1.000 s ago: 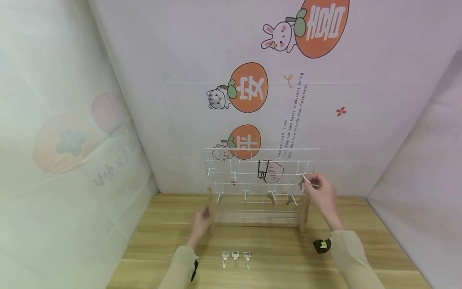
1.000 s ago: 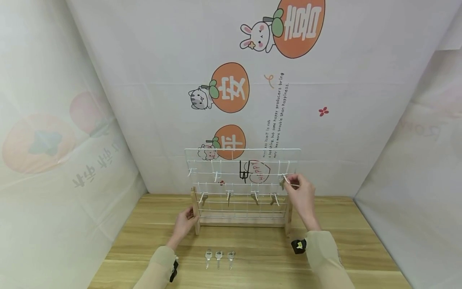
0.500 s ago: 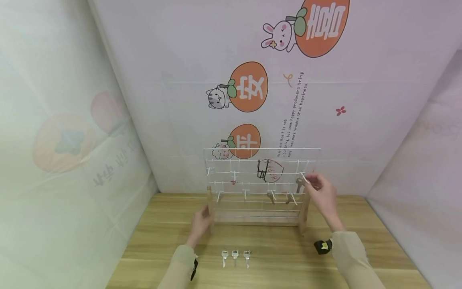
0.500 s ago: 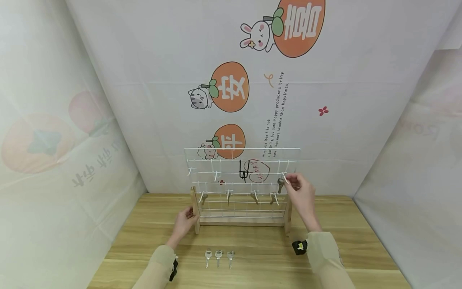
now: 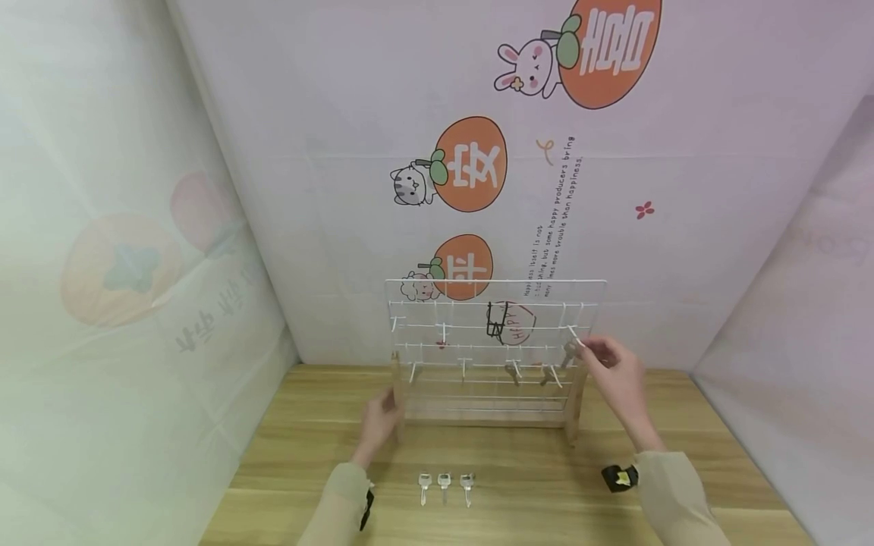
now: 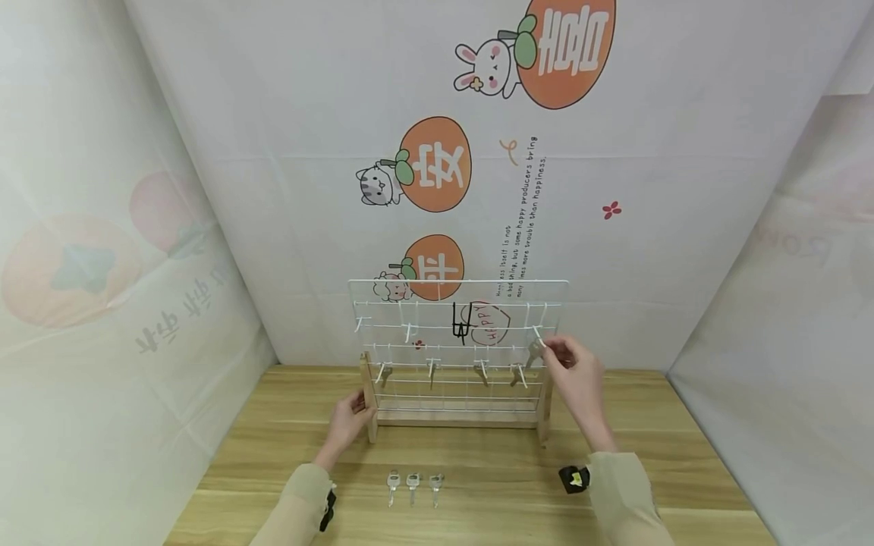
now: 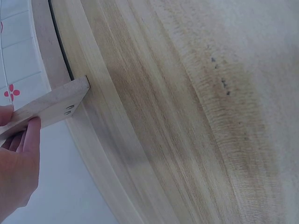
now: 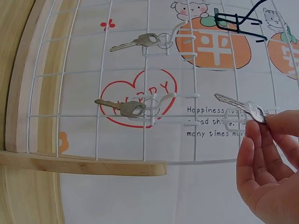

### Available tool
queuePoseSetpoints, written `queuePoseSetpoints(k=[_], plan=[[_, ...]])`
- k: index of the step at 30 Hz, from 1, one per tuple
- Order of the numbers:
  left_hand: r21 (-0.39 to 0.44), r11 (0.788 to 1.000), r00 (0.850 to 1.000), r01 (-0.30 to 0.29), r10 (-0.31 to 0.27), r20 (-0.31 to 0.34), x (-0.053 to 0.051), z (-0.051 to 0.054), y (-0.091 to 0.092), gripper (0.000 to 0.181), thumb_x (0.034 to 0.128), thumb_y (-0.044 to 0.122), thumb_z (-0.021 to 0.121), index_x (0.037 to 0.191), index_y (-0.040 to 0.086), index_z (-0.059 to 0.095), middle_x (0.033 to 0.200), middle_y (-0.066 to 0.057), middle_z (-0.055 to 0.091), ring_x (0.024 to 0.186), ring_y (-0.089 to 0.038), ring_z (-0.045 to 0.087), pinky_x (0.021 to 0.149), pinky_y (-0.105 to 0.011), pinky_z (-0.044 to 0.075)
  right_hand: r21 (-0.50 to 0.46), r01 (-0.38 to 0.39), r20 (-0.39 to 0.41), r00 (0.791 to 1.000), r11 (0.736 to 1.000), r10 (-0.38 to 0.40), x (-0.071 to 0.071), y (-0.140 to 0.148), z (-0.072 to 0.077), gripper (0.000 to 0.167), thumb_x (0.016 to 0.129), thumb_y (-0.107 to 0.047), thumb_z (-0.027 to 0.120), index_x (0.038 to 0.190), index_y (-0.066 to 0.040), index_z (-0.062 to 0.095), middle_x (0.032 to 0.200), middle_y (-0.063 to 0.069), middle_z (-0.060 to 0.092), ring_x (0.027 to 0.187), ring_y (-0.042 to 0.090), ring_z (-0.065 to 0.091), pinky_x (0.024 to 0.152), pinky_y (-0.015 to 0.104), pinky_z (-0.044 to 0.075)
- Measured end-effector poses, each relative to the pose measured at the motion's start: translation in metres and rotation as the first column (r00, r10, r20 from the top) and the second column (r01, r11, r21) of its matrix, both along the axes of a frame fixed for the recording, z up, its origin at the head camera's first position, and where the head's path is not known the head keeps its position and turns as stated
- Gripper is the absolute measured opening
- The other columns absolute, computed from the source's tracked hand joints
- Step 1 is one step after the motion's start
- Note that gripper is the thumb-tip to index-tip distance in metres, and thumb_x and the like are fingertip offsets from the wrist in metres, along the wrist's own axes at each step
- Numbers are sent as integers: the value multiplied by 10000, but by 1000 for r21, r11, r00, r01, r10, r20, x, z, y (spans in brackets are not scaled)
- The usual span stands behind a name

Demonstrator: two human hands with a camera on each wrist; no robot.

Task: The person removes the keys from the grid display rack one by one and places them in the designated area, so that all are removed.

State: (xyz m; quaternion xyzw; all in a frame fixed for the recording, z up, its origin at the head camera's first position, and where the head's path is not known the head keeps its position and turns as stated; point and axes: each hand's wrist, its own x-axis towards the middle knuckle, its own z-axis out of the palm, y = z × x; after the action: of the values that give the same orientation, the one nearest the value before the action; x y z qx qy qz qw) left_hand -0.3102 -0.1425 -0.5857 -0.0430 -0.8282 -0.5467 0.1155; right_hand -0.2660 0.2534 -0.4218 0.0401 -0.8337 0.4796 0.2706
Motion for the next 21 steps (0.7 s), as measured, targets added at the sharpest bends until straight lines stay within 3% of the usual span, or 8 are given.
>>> queuePoseSetpoints(k=[7,15,21], plan=[[24,1000,1000,4,-5,21,0,2,-1,434,895,-6,652,1305,-111,555,1267,-319,628,1183,-454,621,1017,-524,543,17,31,-25,999,999,-31,9,1,2,164,936,-136,672,1016,1,713,982,193,742,791,-188,590,699,12,526],[31,999,1000,13,-13,14,1,2,0,430,901,-5,649,1301,-125,551,1268,-333,620,1187,-469,614,1018,-532,541,0,54,-43,998,999,-54,20,-2,6,138,919,-140,698,1006,-36,724,909,-21,745,785,-177,606,709,10,525],[37,999,1000,21,-22,17,1,2,0,425,903,-13,643,1301,-128,549,1271,-337,615,1188,-473,612,1007,-524,550,24,56,-41,998,998,-55,25,-6,4,125,919,-142,700,996,-46,723,944,86,760,781,-186,596,703,9,522]])
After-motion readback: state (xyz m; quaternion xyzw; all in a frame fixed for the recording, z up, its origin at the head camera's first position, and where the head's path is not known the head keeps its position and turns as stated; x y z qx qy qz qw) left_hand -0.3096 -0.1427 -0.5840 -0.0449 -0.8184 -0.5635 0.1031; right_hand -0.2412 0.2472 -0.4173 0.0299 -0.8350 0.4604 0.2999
